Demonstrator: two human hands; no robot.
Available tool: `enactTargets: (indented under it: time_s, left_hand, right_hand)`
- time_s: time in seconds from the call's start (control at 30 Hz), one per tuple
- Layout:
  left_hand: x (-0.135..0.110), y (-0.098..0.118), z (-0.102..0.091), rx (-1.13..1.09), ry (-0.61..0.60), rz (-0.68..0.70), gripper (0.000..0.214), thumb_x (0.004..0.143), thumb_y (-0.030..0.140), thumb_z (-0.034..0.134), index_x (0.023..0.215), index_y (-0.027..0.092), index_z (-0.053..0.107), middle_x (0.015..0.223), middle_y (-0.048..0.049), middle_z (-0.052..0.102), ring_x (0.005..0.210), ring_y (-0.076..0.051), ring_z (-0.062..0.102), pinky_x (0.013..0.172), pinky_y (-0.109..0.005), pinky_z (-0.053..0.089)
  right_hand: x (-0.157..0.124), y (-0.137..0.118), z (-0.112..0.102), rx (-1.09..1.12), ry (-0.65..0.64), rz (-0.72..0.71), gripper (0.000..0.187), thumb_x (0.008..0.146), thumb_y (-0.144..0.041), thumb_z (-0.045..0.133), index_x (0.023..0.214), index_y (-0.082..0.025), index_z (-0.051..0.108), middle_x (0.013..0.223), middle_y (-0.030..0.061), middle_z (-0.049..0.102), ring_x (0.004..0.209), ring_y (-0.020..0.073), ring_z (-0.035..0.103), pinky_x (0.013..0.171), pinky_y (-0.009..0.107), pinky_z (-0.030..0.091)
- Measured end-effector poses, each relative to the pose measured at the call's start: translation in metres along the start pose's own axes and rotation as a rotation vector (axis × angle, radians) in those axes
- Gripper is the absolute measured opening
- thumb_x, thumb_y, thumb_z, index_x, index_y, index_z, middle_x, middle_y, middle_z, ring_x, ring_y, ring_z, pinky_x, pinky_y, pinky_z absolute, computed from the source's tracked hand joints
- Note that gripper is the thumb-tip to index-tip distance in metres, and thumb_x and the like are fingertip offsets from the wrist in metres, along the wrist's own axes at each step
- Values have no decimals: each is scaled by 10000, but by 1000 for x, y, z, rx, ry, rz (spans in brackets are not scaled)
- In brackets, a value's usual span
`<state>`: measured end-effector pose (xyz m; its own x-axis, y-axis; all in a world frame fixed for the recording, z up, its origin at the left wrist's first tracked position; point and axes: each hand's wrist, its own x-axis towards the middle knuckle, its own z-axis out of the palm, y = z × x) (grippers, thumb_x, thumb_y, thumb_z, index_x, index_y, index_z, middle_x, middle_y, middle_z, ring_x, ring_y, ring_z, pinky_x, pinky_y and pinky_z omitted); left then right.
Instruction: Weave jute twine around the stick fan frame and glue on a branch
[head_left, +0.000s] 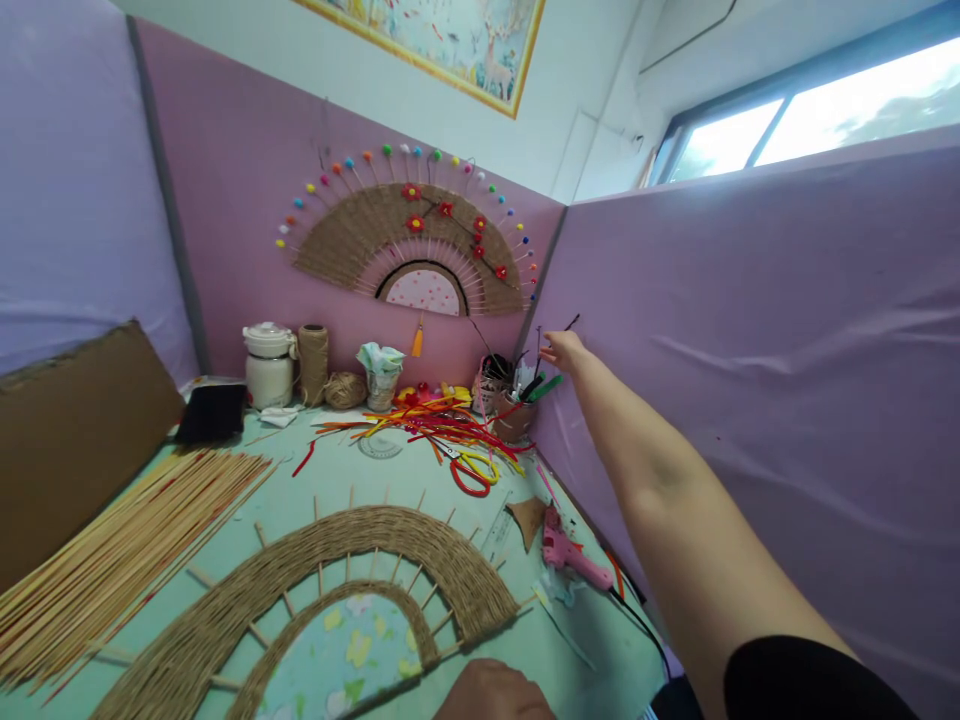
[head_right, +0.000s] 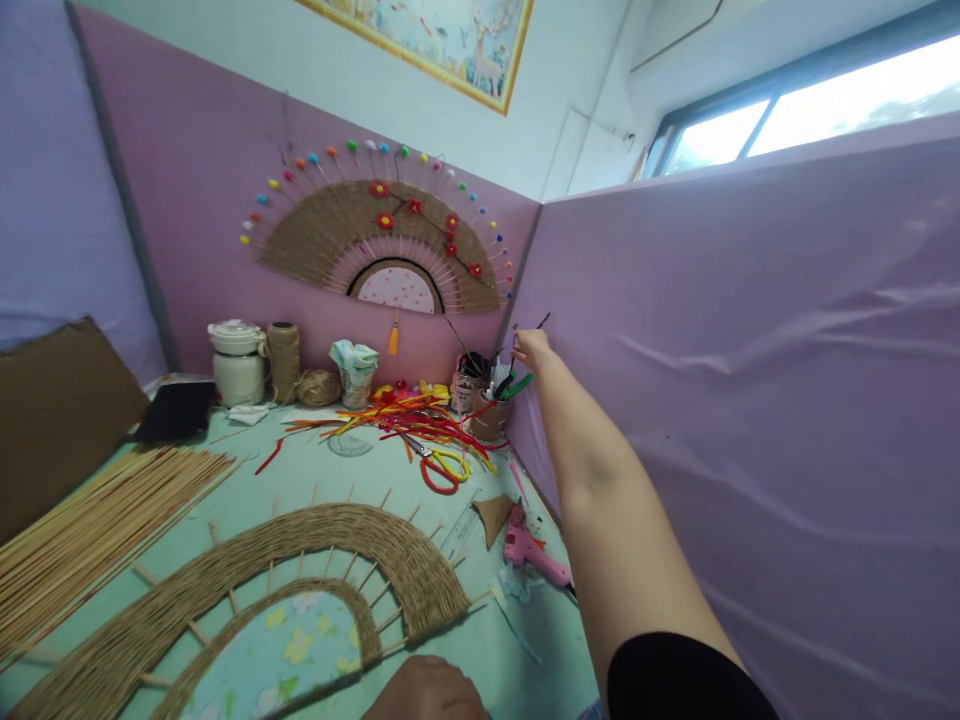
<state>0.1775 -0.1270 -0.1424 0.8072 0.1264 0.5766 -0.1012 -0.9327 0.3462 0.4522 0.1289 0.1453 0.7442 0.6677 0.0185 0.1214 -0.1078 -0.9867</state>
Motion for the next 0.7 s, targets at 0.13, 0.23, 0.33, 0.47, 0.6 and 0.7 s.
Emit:
enactTargets:
  time_s: [0.13, 0.23, 0.33, 0.47, 0.6, 0.7]
  left_hand:
    - [-2, 2, -4, -13, 13, -11, 307, 904, 366, 423, 745, 233, 649, 512, 2, 512, 477, -127, 476, 480, -244, 344]
    - [-3, 3, -5, -10, 20, -14, 344, 916, 372, 378, 758, 244, 654, 511, -3, 511, 481, -133, 480, 480, -251, 356]
    - [-2, 3, -4, -1, 35, -20, 377, 918, 410, 348, 747, 262, 650, 510, -17, 520, 470, -144, 479, 461, -270, 357]
    - [0, 4, -2, 1, 36, -18, 359, 908, 422, 347, 748, 292, 642, 506, -24, 520, 454, -158, 476, 441, -289, 355]
    - [1, 6, -3, 4, 39, -13, 352, 902, 407, 336, 755, 306, 639, 502, -28, 509, 454, -165, 480, 440, -294, 359]
    - [1, 7, -5, 8, 43, -10, 369, 906, 417, 326, 744, 298, 636, 498, -26, 507, 449, -162, 481, 431, -293, 351]
  right_hand:
    - [-1, -2, -1, -12, -17, -65, 72, 841, -153, 556, 908, -168, 579, 804, 18, 569, 652, 76, 535, 632, 199, 531]
    - [-4, 2, -4, -22, -14, -93, 49, 836, -152, 555, 876, -153, 583, 745, 10, 550, 642, 80, 526, 627, 203, 530]
    - [-4, 3, -8, -22, 7, -132, 65, 845, -150, 538, 892, -153, 582, 735, 3, 543, 633, 72, 525, 625, 188, 521]
    - [-2, 2, -11, -36, 20, -180, 83, 854, -142, 519, 905, -150, 584, 734, -5, 547, 609, 56, 523, 631, 186, 522]
    - [-1, 4, -10, -84, 33, -208, 85, 834, -141, 555, 909, -144, 595, 735, -2, 565, 599, 57, 527, 618, 191, 526]
    - [1, 7, -8, -138, 48, -236, 135, 827, -153, 570, 957, -141, 601, 771, 12, 588, 624, 64, 546, 609, 178, 521]
